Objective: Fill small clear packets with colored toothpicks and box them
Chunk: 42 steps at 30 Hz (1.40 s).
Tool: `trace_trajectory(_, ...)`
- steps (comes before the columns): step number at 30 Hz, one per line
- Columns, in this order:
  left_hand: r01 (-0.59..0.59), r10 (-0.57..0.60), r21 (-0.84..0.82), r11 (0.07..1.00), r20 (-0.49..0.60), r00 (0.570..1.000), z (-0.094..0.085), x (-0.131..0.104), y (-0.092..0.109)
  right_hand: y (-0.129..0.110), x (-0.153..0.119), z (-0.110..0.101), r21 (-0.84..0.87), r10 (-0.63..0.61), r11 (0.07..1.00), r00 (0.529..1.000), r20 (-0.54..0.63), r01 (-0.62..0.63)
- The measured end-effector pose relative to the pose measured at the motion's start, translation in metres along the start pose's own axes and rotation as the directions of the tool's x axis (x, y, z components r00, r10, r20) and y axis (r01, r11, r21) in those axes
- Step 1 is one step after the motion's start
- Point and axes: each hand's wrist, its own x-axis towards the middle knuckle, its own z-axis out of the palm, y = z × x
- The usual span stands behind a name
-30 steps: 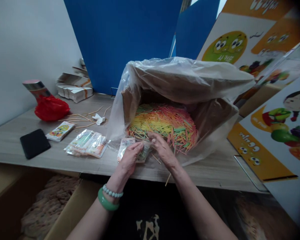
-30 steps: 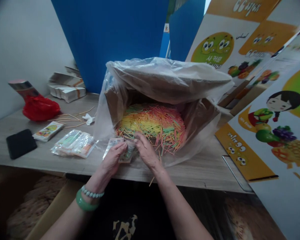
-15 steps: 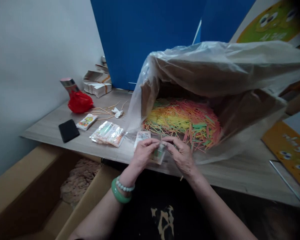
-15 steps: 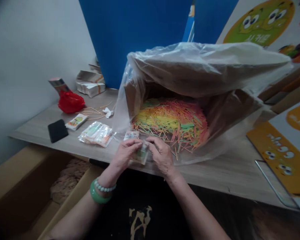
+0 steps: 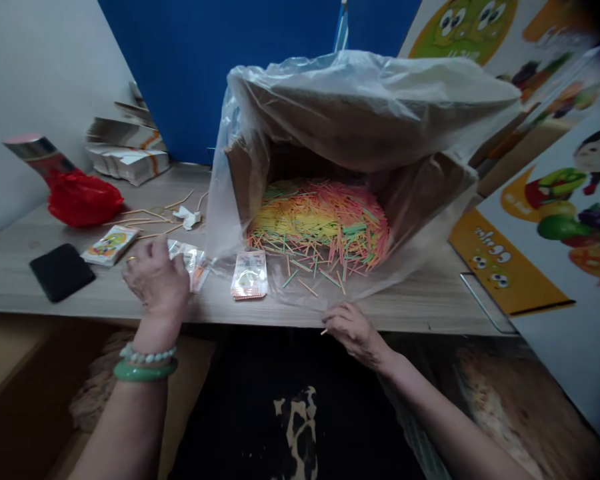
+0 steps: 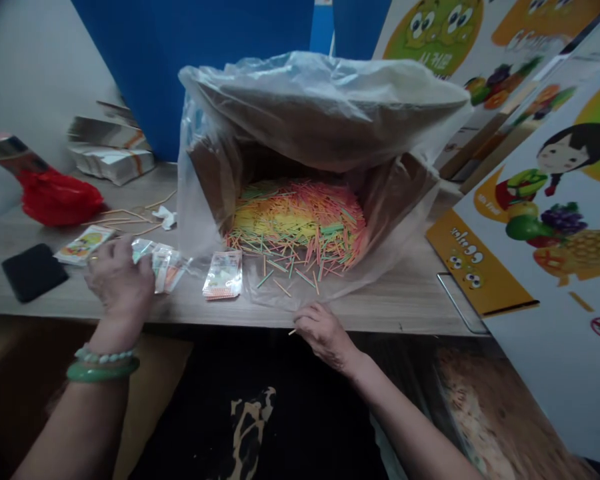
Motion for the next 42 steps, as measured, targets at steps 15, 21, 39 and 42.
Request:
trace_trajectory(15, -0.676, 0.774, -0.377, 0.633, 0.301, 0.558, 0.055, -0.127, 0.086, 0.026, 0.127, 0.014, -0.488, -0.047, 0.846, 0.944, 0.327, 0.212)
trace_trajectory(21, -0.685, 0.748, -0.305, 0.661, 0.341, 0.57, 0.048, -0.129, 0.089, 0.06, 0.125, -0.039, -0.636, 0.115, 0.772, 0.985, 0.127, -0.009)
trace_trajectory(39, -0.584, 0.831, -0.6, 0.547, 0.304, 0.466, 0.073, -0.134, 0.143, 0.023, 0.089, -0.034, -0.694, 0.681, 0.472, 0.725, -0.104, -0.543)
trace_trajectory(42, -0.526, 0.816, -0.647, 0.551, 0.287, 0.502, 0.076, -0.134, 0.138, 0.027, 0.088, -0.038, -0.72, 0.639, 0.517, 0.769, -0.036, -0.463)
